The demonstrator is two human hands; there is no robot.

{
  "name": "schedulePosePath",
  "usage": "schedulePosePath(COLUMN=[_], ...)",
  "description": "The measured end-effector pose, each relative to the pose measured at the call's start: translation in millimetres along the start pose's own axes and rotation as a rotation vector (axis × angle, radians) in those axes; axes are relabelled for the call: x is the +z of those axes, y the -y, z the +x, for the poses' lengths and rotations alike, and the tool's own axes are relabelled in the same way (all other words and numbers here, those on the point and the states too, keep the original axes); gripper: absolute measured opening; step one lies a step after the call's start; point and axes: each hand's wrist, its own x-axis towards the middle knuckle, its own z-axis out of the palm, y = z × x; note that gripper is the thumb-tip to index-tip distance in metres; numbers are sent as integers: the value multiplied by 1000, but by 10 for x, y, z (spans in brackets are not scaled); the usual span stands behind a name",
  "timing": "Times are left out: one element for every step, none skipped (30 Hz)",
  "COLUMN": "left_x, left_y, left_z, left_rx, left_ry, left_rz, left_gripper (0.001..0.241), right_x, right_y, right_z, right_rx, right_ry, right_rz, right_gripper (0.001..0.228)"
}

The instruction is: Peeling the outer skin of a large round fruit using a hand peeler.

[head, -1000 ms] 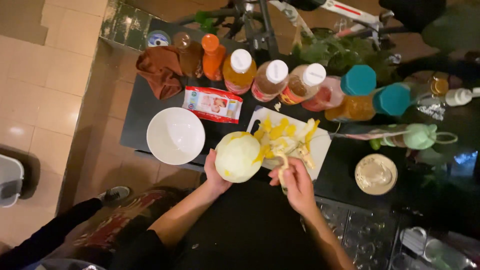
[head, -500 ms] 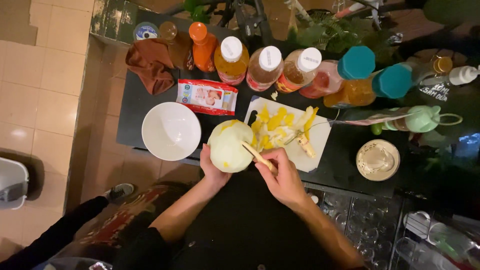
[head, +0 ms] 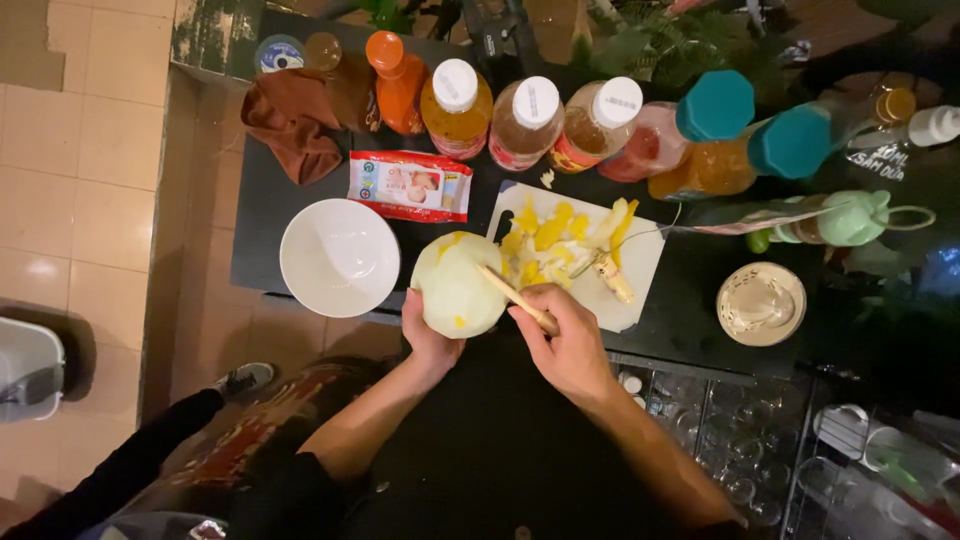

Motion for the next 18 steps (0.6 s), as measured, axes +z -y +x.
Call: schedulePosePath(left_x=[31,62,91,107,120,131,144,158,173,97,21,-56,101,256,414,467,511,556], left_y=[-23,-46,-73,-72,-70,-67,-83,-99,-116,-71,-22,26,-81,-191,-293,-320,-357,-393], left_z=[7,13,9,22,30,39,34,28,35,34,14,-7,-62,-114,-165,-155,-163,-171], left_rx=[-3,-35,-66,-69,-46,-23,-25,-34,-43,-45,-20,4,-3,21,48,47,43,40], left_ry=[3,-8,-21,-20,-18,-16,-18,-18,-17,-16,-3,9,10,145,278,276,324,371], left_rz=[1,-20,-41,-39,-37,-34,-33,-24,-14,-13,-20,-28,-26,32,88,87,52,17], left_gripper=[79,80,81,81,80,79,79,78,76,76,79,82,82,88,96,96,100,104], right_x=[21,42,65,77,91,106,112,117,123,150,172,194,196,201,201,193,195,196], right_y=[-40,-80,-116,-119,-125,-131,-121,-111,-103,-180,-254,-329,-393,-455,-522,-548,-569,-591], right_z=[8,16,20,30,39,48,59,70,88,102,97,91,85,78,81,102,110,117], right_rx=[1,-22,-45,-43,-30,-18,-15,-25,-37,-35,176,387,393,228,59,62,175,287], right_ry=[-4,-13,-21,-23,-31,-38,-38,-48,-61,-62,21,107,103,55,13,15,13,12], right_rz=[0,29,58,58,61,63,64,54,44,45,0,-45,-44,-93,-142,-143,-93,-42], right_gripper=[21,21,20,20,20,19,19,18,16,16,14,12,12,11,12,12,12,13])
